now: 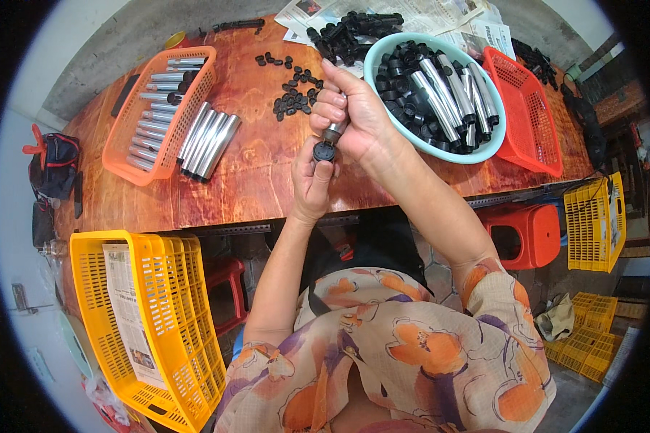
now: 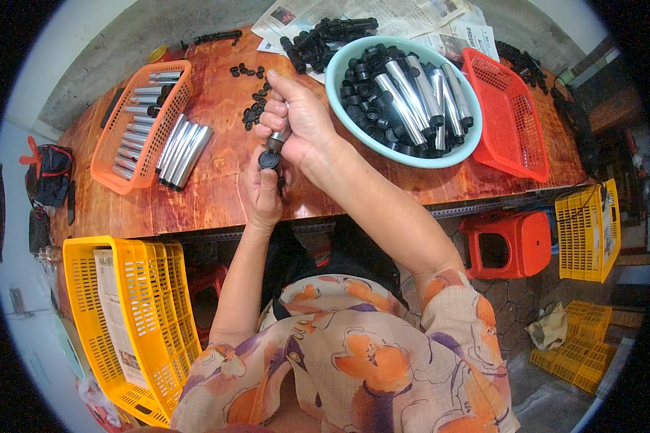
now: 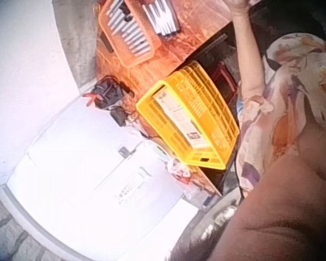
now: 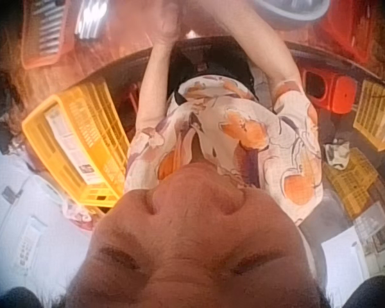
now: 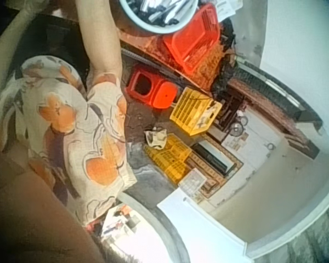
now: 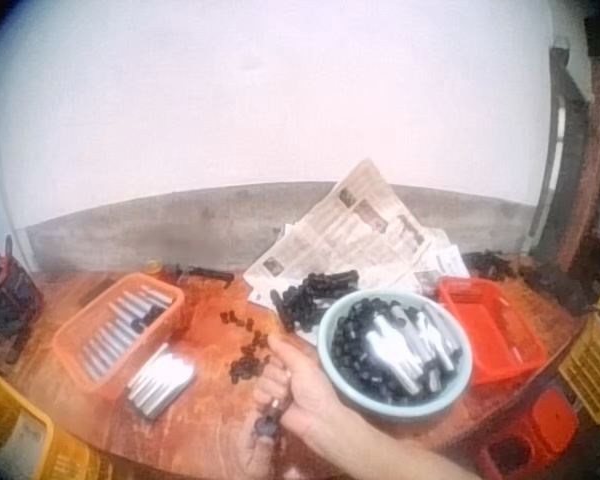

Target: The person repeatedly picks up silver cylindrical bodies and black caps from a table, screws the caps onto the bodies, and places the assembled markers into a yellow basket. The process is continuous and repetitive throughout the clip.

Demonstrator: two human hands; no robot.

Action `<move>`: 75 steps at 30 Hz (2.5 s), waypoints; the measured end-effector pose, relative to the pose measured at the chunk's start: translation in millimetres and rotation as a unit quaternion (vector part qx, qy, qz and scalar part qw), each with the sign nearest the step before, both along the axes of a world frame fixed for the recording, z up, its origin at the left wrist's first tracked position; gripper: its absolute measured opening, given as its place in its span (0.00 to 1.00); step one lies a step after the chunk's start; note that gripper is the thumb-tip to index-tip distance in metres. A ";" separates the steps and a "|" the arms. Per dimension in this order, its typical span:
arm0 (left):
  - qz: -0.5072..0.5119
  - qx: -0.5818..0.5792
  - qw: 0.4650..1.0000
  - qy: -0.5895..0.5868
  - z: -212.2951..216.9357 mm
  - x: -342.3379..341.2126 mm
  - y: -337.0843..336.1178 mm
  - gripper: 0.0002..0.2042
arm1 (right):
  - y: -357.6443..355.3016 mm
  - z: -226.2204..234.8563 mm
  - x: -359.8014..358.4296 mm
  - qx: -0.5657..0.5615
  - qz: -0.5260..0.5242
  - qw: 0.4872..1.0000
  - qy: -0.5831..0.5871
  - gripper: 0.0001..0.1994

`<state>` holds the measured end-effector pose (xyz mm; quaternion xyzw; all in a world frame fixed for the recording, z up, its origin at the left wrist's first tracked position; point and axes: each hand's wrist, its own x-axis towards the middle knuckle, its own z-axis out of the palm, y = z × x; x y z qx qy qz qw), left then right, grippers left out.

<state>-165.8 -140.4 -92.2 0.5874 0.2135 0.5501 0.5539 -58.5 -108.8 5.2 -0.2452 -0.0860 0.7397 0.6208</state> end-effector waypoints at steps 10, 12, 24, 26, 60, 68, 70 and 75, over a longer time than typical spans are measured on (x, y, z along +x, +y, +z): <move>-0.007 -0.016 1.000 0.009 5.2 -1.8 -0.8 0.29 | 0.6 3.5 -2.2 0.029 0.019 0.998 -0.057 0.19; -0.006 -0.018 1.000 0.004 5.5 -1.3 -0.8 0.30 | 0.3 3.9 -3.0 0.032 0.017 0.997 -0.065 0.19; -0.010 -0.029 1.000 -0.002 4.9 -1.4 0.6 0.30 | 3.3 -0.9 -1.3 0.039 0.022 0.999 -0.029 0.20; -0.008 -0.028 1.000 0.003 7.5 -1.7 0.0 0.30 | 2.0 1.5 -3.0 0.036 0.016 0.999 -0.023 0.19; -0.035 -0.007 0.999 -0.030 -0.8 0.1 4.1 0.25 | -18.7 14.8 -15.7 0.249 -0.047 0.904 -0.343 0.12; 0.015 0.012 1.000 -0.004 8.6 3.9 0.6 0.21 | -17.4 7.1 -23.7 0.257 -0.165 0.820 -0.485 0.15; 0.014 0.015 1.000 -0.018 7.5 3.4 0.4 0.19 | -18.3 7.7 -24.4 0.260 -0.161 0.821 -0.483 0.15; -0.056 0.019 0.998 -0.021 -7.4 -5.6 5.7 0.09 | -18.6 6.2 -18.8 0.308 -0.117 0.820 -0.468 0.14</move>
